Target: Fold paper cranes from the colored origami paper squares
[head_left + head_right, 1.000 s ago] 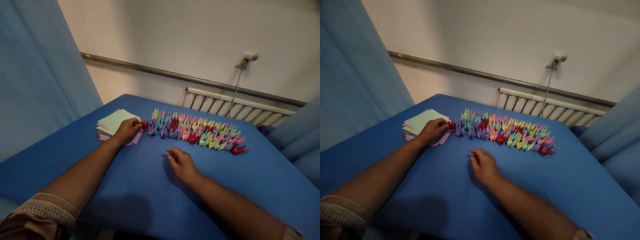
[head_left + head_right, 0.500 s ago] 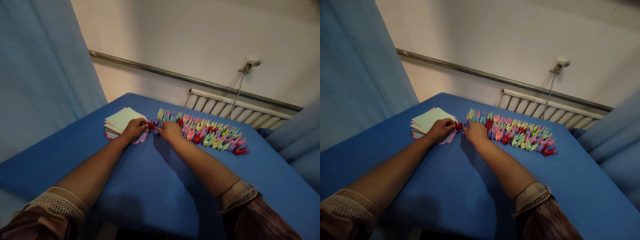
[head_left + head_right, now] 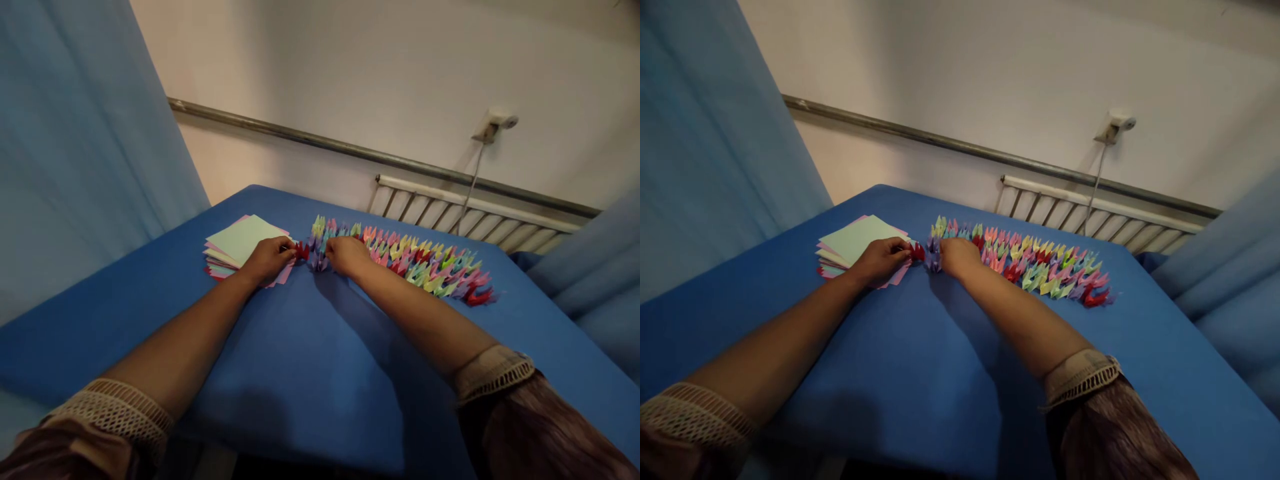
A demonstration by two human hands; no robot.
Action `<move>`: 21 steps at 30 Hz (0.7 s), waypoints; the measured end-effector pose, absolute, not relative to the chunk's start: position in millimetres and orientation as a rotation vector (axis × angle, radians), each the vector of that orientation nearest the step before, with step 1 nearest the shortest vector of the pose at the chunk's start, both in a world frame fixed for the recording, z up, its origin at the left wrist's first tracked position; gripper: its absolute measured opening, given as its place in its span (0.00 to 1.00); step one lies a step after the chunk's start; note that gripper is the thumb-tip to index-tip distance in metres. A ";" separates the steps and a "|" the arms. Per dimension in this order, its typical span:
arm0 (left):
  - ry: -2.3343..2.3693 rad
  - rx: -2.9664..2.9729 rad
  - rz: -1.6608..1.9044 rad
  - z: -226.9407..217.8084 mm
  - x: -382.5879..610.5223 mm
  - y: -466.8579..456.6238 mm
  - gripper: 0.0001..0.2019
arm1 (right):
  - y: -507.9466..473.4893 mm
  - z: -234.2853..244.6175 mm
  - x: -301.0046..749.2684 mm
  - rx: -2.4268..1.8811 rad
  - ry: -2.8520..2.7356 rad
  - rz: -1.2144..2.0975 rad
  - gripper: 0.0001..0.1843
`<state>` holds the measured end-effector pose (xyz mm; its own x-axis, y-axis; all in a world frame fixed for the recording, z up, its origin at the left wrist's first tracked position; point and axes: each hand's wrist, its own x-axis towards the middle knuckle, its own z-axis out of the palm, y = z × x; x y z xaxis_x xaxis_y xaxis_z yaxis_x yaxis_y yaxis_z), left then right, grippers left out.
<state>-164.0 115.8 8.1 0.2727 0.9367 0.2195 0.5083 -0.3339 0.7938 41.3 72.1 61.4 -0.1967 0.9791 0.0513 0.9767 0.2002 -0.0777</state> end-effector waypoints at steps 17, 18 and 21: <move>1.318 2.057 0.770 12.2 -156.9 110.6 0.09 | 71.1 62.1 50.1 -1.868 -2.416 -0.014 0.13; 1.323 2.061 0.770 12.3 -156.8 110.8 0.10 | 68.8 62.6 50.6 -1.862 -2.374 -0.027 0.13; 1.334 2.078 0.783 12.1 -156.7 112.0 0.11 | 54.7 63.4 54.0 -1.773 -2.183 -0.102 0.13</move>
<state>-156.7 112.0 12.1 0.3395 0.9234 0.1791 0.6069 -0.3606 0.7082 54.0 54.7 63.4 -0.1743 0.9398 0.2938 0.9631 0.2249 -0.1482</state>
